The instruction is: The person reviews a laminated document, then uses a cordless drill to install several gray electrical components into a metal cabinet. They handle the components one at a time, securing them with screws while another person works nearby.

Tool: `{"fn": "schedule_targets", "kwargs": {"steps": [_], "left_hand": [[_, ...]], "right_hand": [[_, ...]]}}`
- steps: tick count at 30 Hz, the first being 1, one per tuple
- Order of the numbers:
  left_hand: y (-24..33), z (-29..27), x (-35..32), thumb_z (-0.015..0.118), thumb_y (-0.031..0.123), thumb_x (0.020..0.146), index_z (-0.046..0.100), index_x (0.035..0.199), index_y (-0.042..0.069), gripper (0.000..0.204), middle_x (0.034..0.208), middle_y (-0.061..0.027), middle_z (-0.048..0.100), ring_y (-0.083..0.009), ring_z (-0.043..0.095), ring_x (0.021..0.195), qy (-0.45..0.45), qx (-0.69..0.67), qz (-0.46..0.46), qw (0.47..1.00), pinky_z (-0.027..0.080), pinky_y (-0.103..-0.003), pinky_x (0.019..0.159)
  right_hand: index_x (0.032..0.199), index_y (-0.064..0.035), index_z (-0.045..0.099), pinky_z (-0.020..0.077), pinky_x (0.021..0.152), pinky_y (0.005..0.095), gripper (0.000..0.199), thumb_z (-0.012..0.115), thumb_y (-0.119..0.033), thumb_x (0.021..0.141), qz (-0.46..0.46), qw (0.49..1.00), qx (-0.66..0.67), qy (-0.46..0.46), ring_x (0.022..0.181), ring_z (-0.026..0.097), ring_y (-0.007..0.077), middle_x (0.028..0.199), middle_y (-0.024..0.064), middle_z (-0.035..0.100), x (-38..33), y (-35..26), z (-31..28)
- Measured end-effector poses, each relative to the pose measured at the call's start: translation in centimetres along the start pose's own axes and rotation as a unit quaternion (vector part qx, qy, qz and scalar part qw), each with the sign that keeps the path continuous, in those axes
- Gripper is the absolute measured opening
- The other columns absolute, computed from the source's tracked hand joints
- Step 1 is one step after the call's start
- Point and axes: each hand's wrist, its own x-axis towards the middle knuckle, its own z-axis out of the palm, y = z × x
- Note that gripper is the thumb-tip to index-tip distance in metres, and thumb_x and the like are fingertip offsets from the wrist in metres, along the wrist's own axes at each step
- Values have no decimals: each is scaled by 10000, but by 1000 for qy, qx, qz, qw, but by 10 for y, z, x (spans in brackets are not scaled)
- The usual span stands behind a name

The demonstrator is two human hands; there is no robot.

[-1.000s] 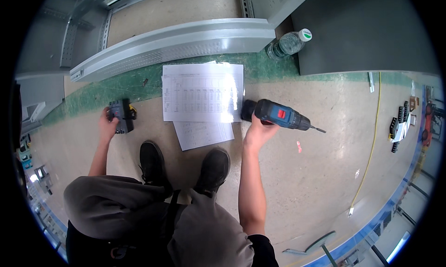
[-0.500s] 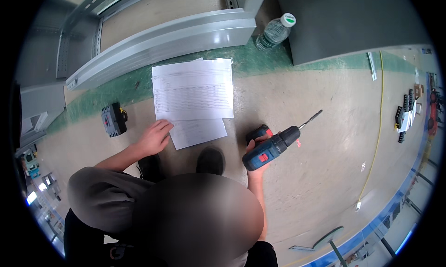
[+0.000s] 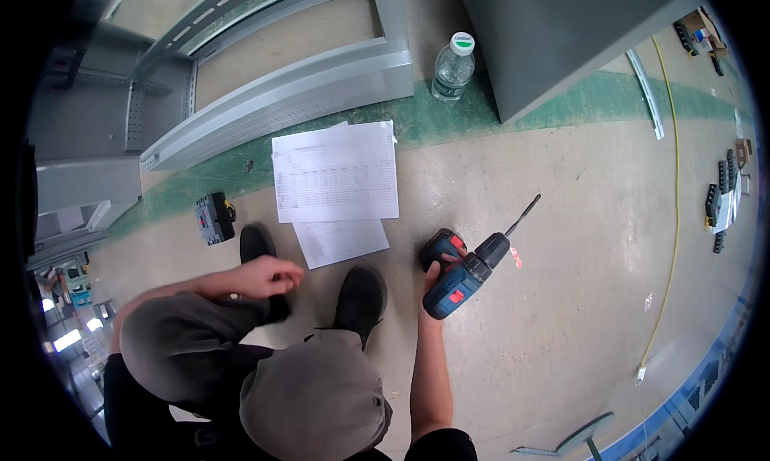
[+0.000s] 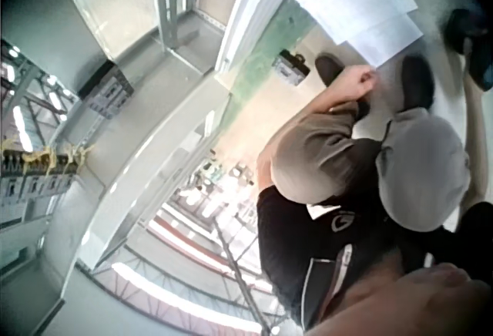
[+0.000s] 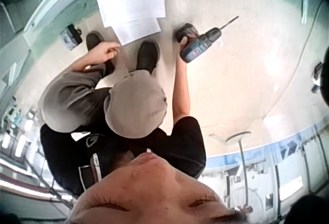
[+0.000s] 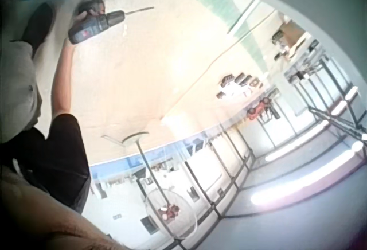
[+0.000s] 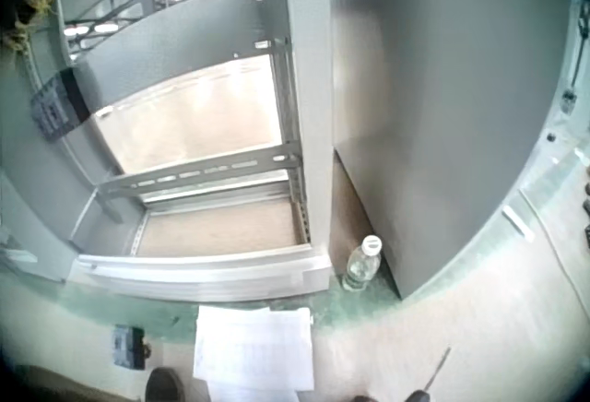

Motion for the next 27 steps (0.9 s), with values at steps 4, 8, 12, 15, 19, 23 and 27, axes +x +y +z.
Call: {"fn": "schedule_targets", "kwargs": {"steps": [4,8,12,15,19,23,27], "left_hand": [[37,-8,-17,585,97,895,594,1216,-5,337,951,-102,686,-187,664,793,-54,55,-3,997,520,-321,730],[30,-4,1,559,120,867,610,1178,-5,339,869,-114,687,-258,674,781,-24,161,5,987,523,-366,731],[28,-4,19,545,145,860,617,1164,2,344,855,-119,690,-294,672,800,-39,178,11,983,526,-384,740],[18,-2,21,549,160,863,621,1164,9,344,870,-127,694,-300,676,815,-44,193,0,980,527,-389,742],[17,-5,25,559,200,871,626,1168,25,351,899,-139,697,-301,679,848,-34,197,4,980,529,-397,755],[1,6,37,557,263,881,628,1172,53,365,948,-151,698,-311,678,902,-33,184,44,981,533,-402,775],[4,-4,44,539,217,850,638,1123,40,339,929,-167,684,-347,652,879,-3,167,76,983,510,-443,753]], "right_hand": [[1340,-34,424,427,978,389,477,646,-143,932,54,998,19,-18,1052,563,173,1237,76,512,-10,-27,11],[1356,-38,425,424,988,395,465,613,-90,934,37,997,-53,-33,1054,563,175,1238,75,529,-14,-20,1],[1273,-32,511,422,980,381,370,613,-63,919,35,998,-50,-12,1072,562,186,1188,80,581,-15,-21,-1],[1202,-20,581,438,954,367,306,635,-65,904,83,994,-63,20,1060,582,197,1147,88,620,-15,-34,4],[1084,1,654,490,867,351,309,747,-106,809,186,979,-49,68,921,638,192,992,76,677,-21,-29,1],[971,6,694,513,805,352,285,808,-117,741,288,947,-121,70,806,628,184,911,68,686,-21,-41,-4],[1061,55,654,530,778,392,270,705,-99,845,263,963,-53,32,799,641,209,913,109,680,-33,-21,-9]]}}
